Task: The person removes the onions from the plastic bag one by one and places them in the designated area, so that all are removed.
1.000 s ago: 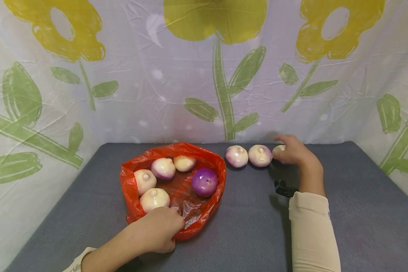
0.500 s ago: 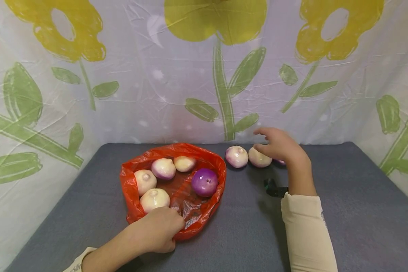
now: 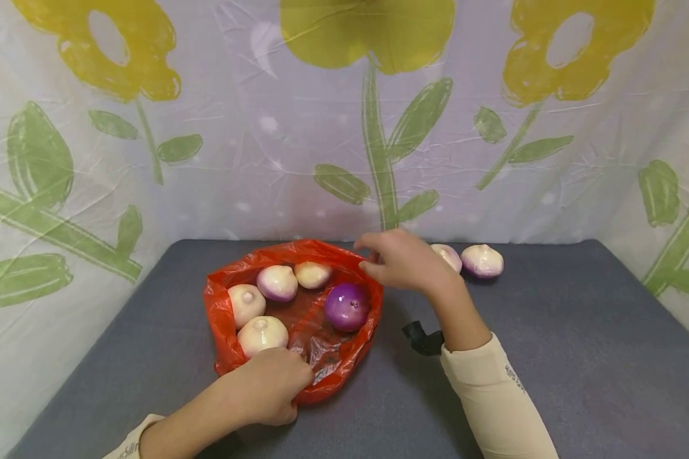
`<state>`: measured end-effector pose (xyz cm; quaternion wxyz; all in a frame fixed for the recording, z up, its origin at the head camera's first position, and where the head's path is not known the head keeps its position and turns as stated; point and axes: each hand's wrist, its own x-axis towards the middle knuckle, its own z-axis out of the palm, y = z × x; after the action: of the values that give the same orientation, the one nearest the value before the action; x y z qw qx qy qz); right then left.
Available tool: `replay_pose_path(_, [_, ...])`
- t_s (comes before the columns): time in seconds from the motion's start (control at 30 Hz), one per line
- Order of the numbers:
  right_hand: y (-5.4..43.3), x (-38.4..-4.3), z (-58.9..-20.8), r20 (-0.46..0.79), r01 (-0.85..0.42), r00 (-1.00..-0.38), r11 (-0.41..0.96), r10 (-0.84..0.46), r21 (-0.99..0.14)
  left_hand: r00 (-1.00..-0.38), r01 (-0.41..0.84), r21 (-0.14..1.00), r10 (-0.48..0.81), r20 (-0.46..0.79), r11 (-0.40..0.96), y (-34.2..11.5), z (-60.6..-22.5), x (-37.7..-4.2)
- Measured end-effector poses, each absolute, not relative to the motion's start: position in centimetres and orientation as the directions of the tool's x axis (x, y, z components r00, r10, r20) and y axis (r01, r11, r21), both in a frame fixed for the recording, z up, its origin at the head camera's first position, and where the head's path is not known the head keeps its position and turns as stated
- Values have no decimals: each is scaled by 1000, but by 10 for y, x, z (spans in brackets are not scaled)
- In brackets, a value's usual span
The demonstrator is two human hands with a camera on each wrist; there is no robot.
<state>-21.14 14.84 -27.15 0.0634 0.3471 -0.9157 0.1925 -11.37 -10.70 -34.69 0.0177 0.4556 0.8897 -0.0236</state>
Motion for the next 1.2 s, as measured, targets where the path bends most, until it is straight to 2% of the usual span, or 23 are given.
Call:
replay_pose_path(0.1, [119,-202,-280,228,-704,-710,674,-666,-222,-586,810,-23,808,-62,586,-107,-346,-114])
replay_pose_path(0.2, [96,-192,-290,171,-719,-695,683,-699,-130,-589,808,-16,805,-76,589,-107,-344,-114])
replay_pose_path(0.4, [77,-179,-306,-47,-630,-777,775,-628,51,-588,808,-22,805,-74,588,-106,-343,-113])
replay_pose_path(0.5, [75,-178,-309,-91,-604,-797,790,-598,105,-590,807,-28,804,-73,590,-106,-343,-113])
replay_pose_path(0.6, [77,-179,-308,-59,-618,-786,784,-615,60,-591,806,-25,803,-79,591,-106,-343,-113])
replay_pose_path(0.8, [81,-183,-304,25,-688,-723,715,-691,-123,-591,805,-3,801,-95,593,-107,-343,-113])
replay_pose_path(1.03, [83,-187,-301,55,-716,-695,683,-717,-145,-594,802,-4,798,-103,597,-106,-344,-114])
replay_pose_path(1.2, [90,-191,-300,26,-717,-683,663,-730,-215,-584,812,-28,809,-68,583,-106,-344,-113])
